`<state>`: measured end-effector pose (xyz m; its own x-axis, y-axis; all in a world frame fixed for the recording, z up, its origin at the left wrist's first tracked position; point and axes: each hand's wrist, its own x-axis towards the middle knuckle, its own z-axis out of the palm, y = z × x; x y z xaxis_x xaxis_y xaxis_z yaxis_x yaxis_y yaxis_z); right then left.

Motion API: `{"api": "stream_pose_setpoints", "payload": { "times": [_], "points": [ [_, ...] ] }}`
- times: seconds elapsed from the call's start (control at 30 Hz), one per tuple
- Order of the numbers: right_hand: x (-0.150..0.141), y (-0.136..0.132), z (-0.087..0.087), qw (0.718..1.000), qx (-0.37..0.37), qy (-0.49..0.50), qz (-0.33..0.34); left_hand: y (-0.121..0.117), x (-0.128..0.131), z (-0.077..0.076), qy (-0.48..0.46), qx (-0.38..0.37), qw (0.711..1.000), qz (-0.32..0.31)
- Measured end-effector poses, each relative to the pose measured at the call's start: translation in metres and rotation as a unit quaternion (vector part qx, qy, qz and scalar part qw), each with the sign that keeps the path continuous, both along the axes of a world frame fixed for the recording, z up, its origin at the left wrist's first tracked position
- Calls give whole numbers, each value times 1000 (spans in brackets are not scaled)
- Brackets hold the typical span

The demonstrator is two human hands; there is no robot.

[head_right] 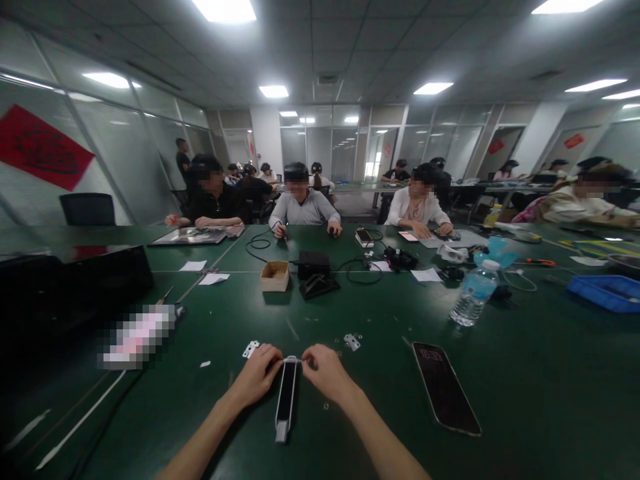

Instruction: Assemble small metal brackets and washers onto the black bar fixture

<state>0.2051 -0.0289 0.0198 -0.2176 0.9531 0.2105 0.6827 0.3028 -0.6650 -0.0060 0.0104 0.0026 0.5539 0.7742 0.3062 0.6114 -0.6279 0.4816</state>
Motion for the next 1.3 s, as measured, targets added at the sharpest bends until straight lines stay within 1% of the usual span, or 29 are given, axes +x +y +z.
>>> {"api": "stream_pose_setpoints", "payload": {
  "times": [0.27, 0.43, 0.53, 0.67, 0.8, 0.87, 0.93, 1.03, 1.17, 1.23, 1.3],
  "points": [
    [-1, -4, 8, 1000, -26, -17, -1, -2, -1, 2, -3, -9, 1000, 3],
    [-4, -3, 5, 999, -41, 12, -9, -3, -1, 3, -6, -21, 1000, 1],
    [-7, -2, 1, 999, -35, 32, -15, -3, 0, 3, -6, -18, 1000, 0],
    [-10, -2, -2, 999, -13, 29, -12, -3, 1, 2, -6, -4, 1000, -2],
    [-7, -3, 1, 1000, -7, 15, 3, -3, 2, 3, 2, 0, 1000, -2],
    [1, -3, 6, 1000, 1, -1, 13, -4, 1, 5, 6, -1, 1000, -1],
    [15, -1, 10, 1000, 12, -20, -3, -4, 1, 6, 10, -6, 1000, -1],
    [48, 4, 14, 995, 28, -44, -86, -3, 1, 8, 15, -17, 1000, -4],
    [97, 7, 10, 978, 45, -73, -191, 2, 1, 7, 14, -15, 1000, -6],
    [115, 6, 5, 971, 41, -77, -222, 4, 2, 6, 14, -12, 1000, -11],
    [124, 4, 1, 968, 31, -79, -235, 4, 2, 7, 13, -9, 1000, -15]
  ]
}}
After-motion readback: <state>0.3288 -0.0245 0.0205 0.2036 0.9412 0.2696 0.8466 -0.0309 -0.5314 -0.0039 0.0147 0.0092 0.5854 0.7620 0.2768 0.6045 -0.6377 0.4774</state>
